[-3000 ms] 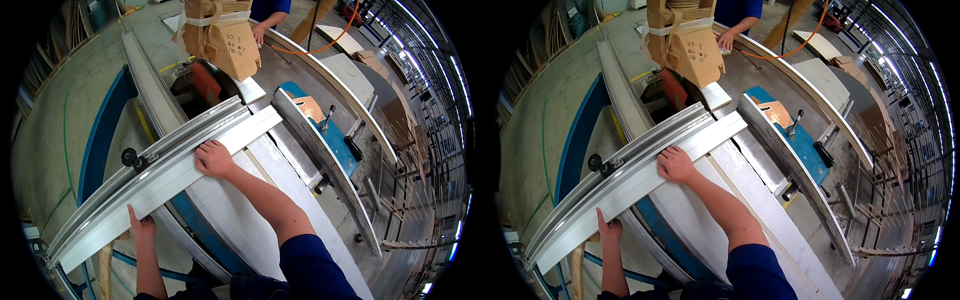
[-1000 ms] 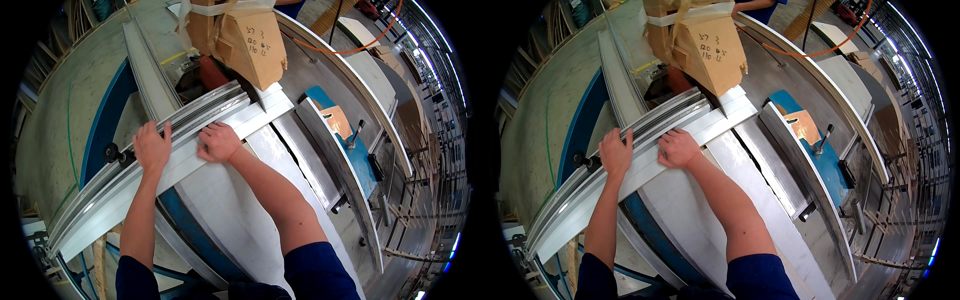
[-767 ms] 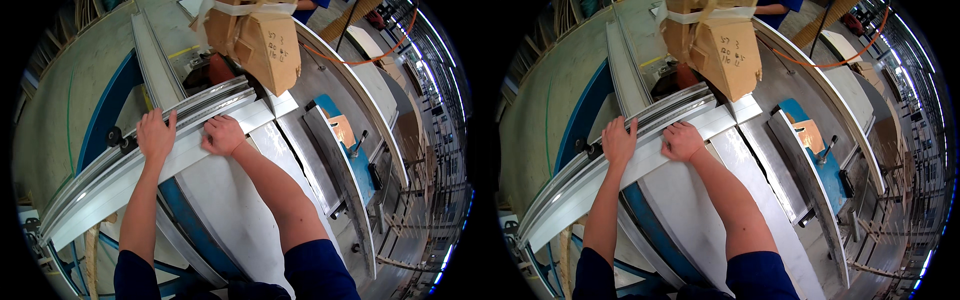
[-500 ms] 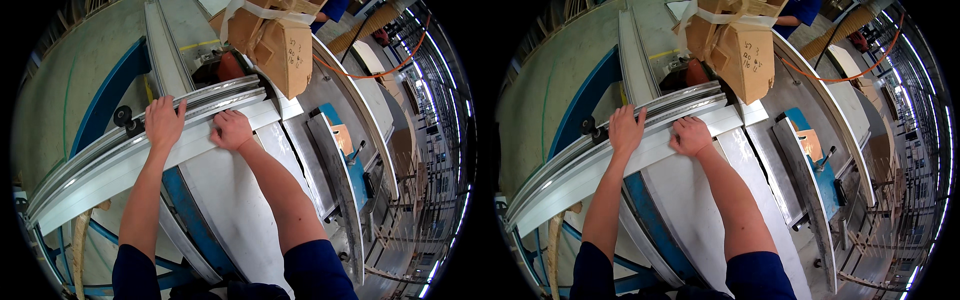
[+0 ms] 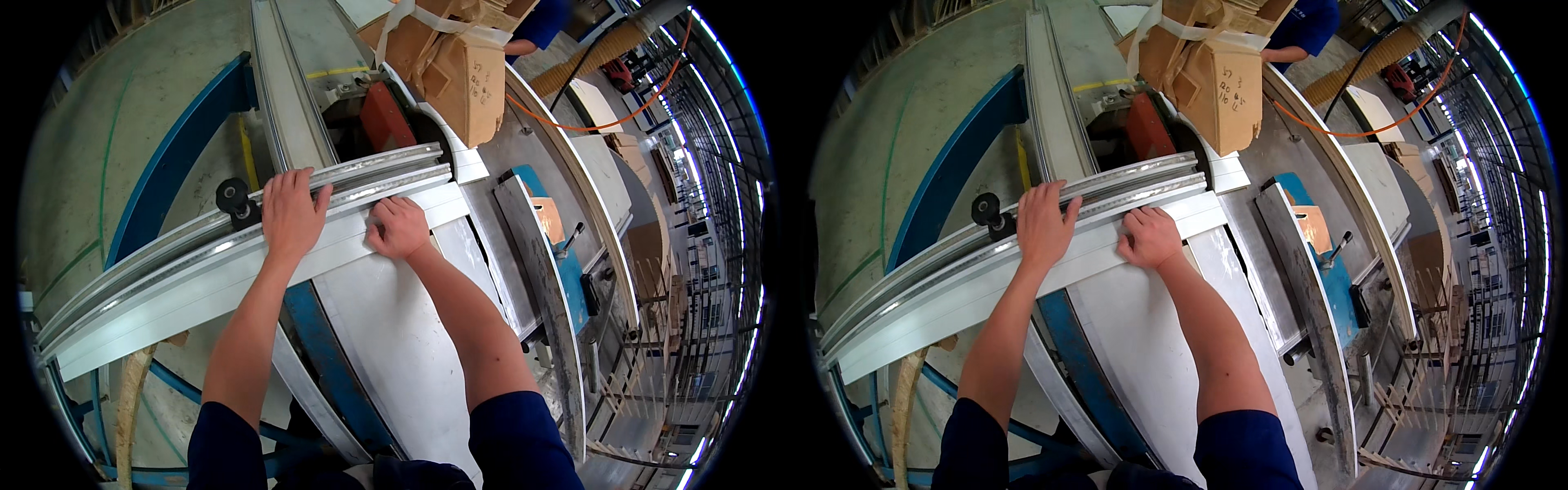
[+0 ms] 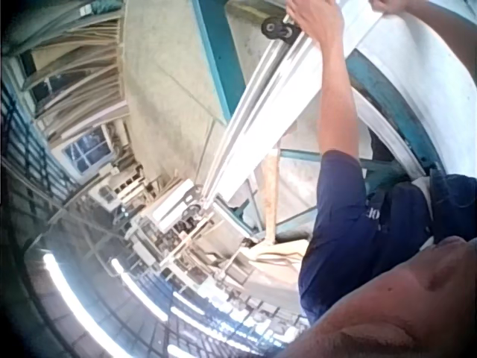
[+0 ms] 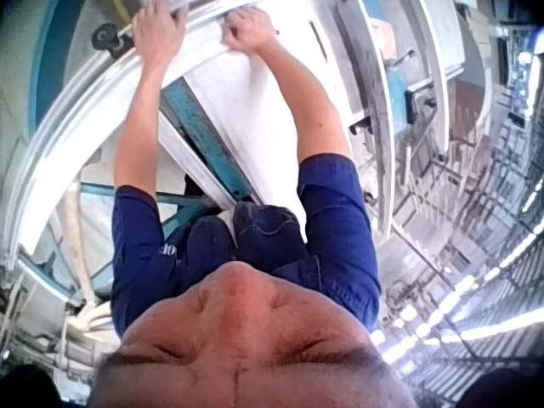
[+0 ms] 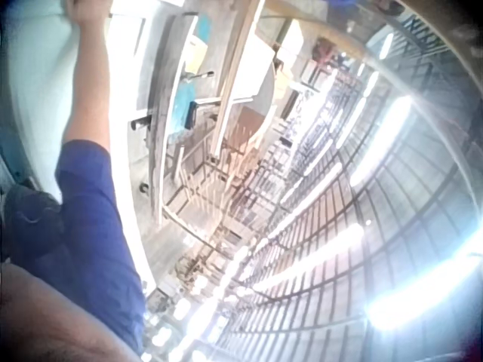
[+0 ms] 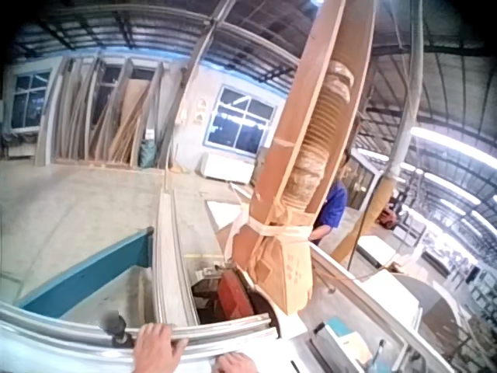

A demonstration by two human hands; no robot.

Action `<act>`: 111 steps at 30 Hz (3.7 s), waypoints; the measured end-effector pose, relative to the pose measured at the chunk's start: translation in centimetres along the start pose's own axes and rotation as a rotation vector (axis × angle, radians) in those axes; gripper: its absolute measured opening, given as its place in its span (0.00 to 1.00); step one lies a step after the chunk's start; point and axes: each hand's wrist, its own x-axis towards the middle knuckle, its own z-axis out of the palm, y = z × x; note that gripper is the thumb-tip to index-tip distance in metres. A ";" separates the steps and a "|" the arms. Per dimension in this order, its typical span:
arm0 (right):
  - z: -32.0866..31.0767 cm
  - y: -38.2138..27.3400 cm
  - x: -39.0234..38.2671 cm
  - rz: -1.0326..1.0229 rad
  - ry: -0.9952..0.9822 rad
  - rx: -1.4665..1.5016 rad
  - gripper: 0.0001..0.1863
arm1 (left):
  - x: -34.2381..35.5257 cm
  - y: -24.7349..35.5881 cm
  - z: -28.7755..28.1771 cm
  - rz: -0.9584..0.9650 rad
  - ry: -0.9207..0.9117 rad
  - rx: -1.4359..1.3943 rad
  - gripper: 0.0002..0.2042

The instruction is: The person uses a table saw to cut a long white wooden plank. They guide the plank through the saw blade with both hands, repeating the cutting process for multiple pieces of wood in a workshop environment.

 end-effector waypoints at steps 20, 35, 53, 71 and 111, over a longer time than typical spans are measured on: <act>-3.7 -4.3 -6.6 0.003 0.019 0.063 0.09 | -27.1 -16.7 -12.3 -1.414 0.693 -1.563 0.25; -4.0 -3.6 -6.6 0.081 0.044 0.049 0.09 | -23.7 -8.1 -8.3 -1.613 0.396 -1.511 0.28; -4.3 -0.4 -6.4 -0.046 0.058 0.110 0.10 | -25.5 -0.5 -10.9 -1.201 0.066 -0.696 0.15; -1.1 2.4 -3.0 -0.046 0.089 0.095 0.09 | 0.6 4.3 2.7 -0.083 -0.181 0.264 0.23; -0.8 1.6 2.1 0.027 0.029 0.000 0.06 | 4.3 0.3 1.5 -0.059 -0.097 0.043 0.17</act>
